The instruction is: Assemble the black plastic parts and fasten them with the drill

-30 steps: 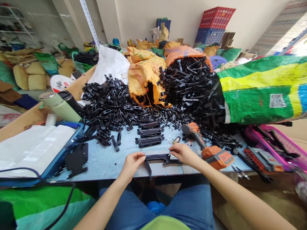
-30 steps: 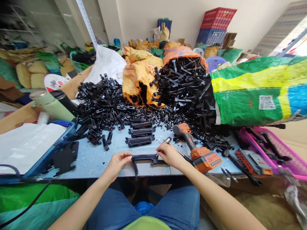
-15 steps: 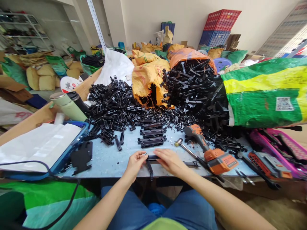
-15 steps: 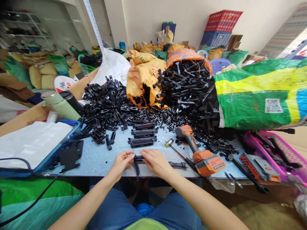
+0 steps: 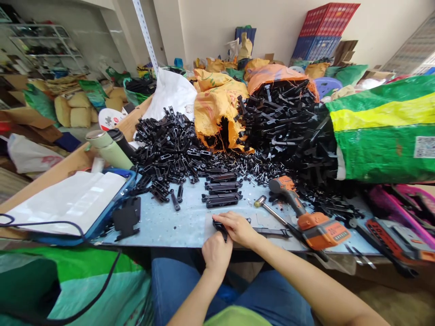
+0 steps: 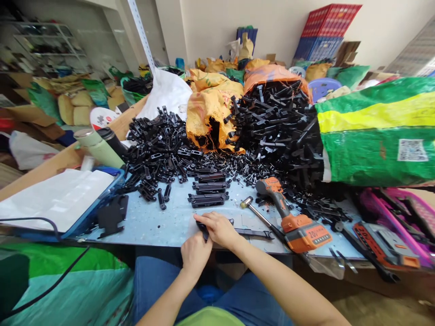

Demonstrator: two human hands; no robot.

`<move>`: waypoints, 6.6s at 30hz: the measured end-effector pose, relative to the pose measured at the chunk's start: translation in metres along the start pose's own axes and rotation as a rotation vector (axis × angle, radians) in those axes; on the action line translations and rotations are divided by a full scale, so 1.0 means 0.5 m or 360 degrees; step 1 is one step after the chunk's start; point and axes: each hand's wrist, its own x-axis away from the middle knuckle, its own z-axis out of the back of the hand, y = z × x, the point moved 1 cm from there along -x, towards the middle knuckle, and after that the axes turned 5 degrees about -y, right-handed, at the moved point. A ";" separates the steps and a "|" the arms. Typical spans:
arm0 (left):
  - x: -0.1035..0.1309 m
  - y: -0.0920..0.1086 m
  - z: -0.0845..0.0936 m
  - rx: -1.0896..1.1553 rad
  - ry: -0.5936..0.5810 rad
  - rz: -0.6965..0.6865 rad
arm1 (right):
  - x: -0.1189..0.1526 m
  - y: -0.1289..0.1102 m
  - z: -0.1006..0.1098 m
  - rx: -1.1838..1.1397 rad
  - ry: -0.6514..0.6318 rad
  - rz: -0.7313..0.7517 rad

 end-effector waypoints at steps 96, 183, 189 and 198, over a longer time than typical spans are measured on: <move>-0.294 -0.208 0.194 -0.0436 0.0582 0.0155 | -0.551 0.276 0.103 0.0559 0.0224 -0.0513; -0.040 -0.002 0.079 0.1471 0.0513 -0.0521 | -0.006 -0.066 0.031 -0.0922 0.0461 -0.0421; -0.023 -0.040 0.010 0.1262 0.0349 -0.0174 | -0.114 0.120 0.187 0.0214 0.0506 -0.0865; -0.068 0.000 0.066 -0.0301 0.0096 -0.1167 | -0.159 0.327 0.376 0.0146 0.0802 -0.1696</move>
